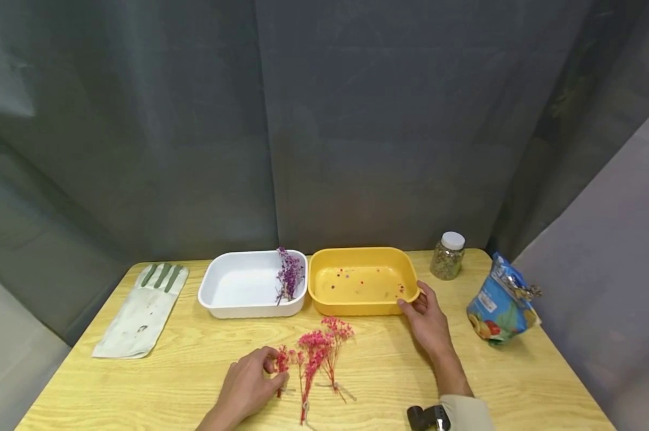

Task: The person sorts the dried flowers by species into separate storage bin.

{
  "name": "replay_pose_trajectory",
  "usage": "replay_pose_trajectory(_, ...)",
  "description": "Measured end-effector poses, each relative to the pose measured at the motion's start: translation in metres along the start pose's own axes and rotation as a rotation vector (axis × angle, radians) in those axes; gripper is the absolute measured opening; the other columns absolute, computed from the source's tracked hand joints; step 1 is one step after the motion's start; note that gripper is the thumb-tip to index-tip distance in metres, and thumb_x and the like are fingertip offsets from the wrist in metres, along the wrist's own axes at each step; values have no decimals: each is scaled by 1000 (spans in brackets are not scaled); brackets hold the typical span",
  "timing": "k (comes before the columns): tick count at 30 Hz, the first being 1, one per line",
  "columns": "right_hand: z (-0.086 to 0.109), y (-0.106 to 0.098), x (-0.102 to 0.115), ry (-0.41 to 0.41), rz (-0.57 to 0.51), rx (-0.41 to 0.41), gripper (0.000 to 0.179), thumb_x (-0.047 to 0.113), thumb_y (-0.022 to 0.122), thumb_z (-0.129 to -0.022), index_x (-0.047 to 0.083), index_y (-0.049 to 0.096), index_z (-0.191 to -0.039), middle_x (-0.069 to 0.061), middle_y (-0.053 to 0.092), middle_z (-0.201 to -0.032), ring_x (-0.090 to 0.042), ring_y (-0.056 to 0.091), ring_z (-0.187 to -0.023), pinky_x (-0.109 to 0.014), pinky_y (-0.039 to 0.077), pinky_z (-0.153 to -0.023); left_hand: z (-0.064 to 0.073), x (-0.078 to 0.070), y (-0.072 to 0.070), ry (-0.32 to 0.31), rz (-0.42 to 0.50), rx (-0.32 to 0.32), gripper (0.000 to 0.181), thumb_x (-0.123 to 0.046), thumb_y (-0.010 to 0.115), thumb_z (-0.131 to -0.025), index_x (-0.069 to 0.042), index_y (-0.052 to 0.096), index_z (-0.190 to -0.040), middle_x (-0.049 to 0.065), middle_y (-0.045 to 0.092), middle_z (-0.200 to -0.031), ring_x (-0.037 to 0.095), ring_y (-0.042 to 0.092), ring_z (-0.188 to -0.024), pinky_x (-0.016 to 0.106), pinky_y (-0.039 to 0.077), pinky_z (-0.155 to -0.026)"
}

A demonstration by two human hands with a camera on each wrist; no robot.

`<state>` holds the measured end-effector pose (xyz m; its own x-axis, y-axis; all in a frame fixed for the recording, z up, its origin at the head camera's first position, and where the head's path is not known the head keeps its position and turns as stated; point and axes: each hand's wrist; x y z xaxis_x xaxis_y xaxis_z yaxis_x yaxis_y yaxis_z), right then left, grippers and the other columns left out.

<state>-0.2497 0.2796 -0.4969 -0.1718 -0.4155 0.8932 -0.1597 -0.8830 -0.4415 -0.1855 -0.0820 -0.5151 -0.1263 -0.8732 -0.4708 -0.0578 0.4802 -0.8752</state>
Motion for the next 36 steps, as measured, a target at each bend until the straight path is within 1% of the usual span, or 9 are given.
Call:
replay_pose_trajectory(3, -1, -1, 0, 1, 0, -6, 84, 56, 53, -93, 22, 10, -157, -18, 33, -154, -33, 40, -138, -45, 43, -105, -2, 0, 0, 24, 3, -36, 27, -34, 76, -72, -26, 66, -96, -18, 51, -68, -2, 41, -57, 24, 28, -62)
replay_pose_trajectory(6, -1, -2, 2, -2, 5, -13, 83, 54, 53, -94, 22, 10, -157, -18, 34, -154, -33, 40, -138, -45, 43, -105, -4, 0, -1, 65, 19, -71, 26, -30, 76, -72, -28, 63, -94, -20, 53, -66, -3, 42, -55, 23, 28, -62)
replay_pose_trajectory(11, -2, -4, 3, -2, -8, -12, 84, 55, 53, -93, 23, 10, -157, -19, 33, -154, -33, 39, -139, -48, 41, -107, -6, -3, -5, 104, 82, -92, 28, -30, 78, -75, -29, 62, -97, -21, 59, -69, -5, 43, -55, 21, 34, -61)
replay_pose_trajectory(16, -3, -5, 2, -4, -6, -15, 83, 54, 54, -94, 22, 11, -157, -19, 34, -154, -33, 40, -138, -47, 42, -106, -7, -9, -10, 85, 208, -61, 31, -28, 77, -78, -27, 61, -104, -17, 62, -76, -5, 45, -54, 18, 37, -54)
replay_pose_trajectory(21, -1, -5, -1, 3, -1, -15, 84, 55, 54, -93, 21, 11, -157, -19, 35, -153, -33, 42, -137, -45, 43, -105, -7, -16, -14, 53, 322, -28, 31, -27, 76, -81, -26, 60, -108, -14, 62, -79, -3, 47, -53, 18, 37, -53)
replay_pose_trajectory(26, 1, -2, -4, 11, -8, -13, 80, 49, 55, -95, 22, 11, -157, -19, 35, -153, -32, 43, -136, -45, 43, -105, -10, -24, -15, 39, 364, -30, 32, -27, 75, -82, -26, 59, -110, -14, 63, -81, -1, 47, -53, 19, 37, -51)
replay_pose_trajectory(29, 1, -1, -4, 4, 0, -20, 78, 46, 55, -96, 22, 12, -156, -18, 37, -153, -31, 45, -135, -40, 45, -103, -14, -30, -14, 48, 381, -37, 31, -27, 74, -83, -26, 59, -111, -13, 64, -81, -1, 46, -53, 19, 37, -51)
replay_pose_trajectory(31, 0, -1, -4, 2, -3, -19, 78, 46, 55, -96, 22, 12, -156, -17, 37, -152, -30, 45, -135, -40, 45, -103, -17, -34, -15, 55, 390, -35, 31, -27, 73, -84, -25, 59, -112, -13, 64, -82, -1, 47, -54, 19, 37, -52)
replay_pose_trajectory(36, -1, 0, -3, -5, -14, -14, 81, 52, 55, -94, 22, 12, -156, -17, 37, -153, -30, 44, -135, -44, 42, -105, -28, -43, -17, 62, 389, -39, 33, -30, 71, -84, -27, 58, -114, -16, 63, -82, 0, 48, -54, 19, 37, -52)
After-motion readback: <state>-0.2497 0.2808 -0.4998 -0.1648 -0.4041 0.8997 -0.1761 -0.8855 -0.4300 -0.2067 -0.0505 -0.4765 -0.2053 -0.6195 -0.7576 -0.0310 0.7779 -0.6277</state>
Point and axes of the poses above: each hand's wrist, its own z-axis away from the middle knuckle, its own y-axis out of the palm, x = y × z
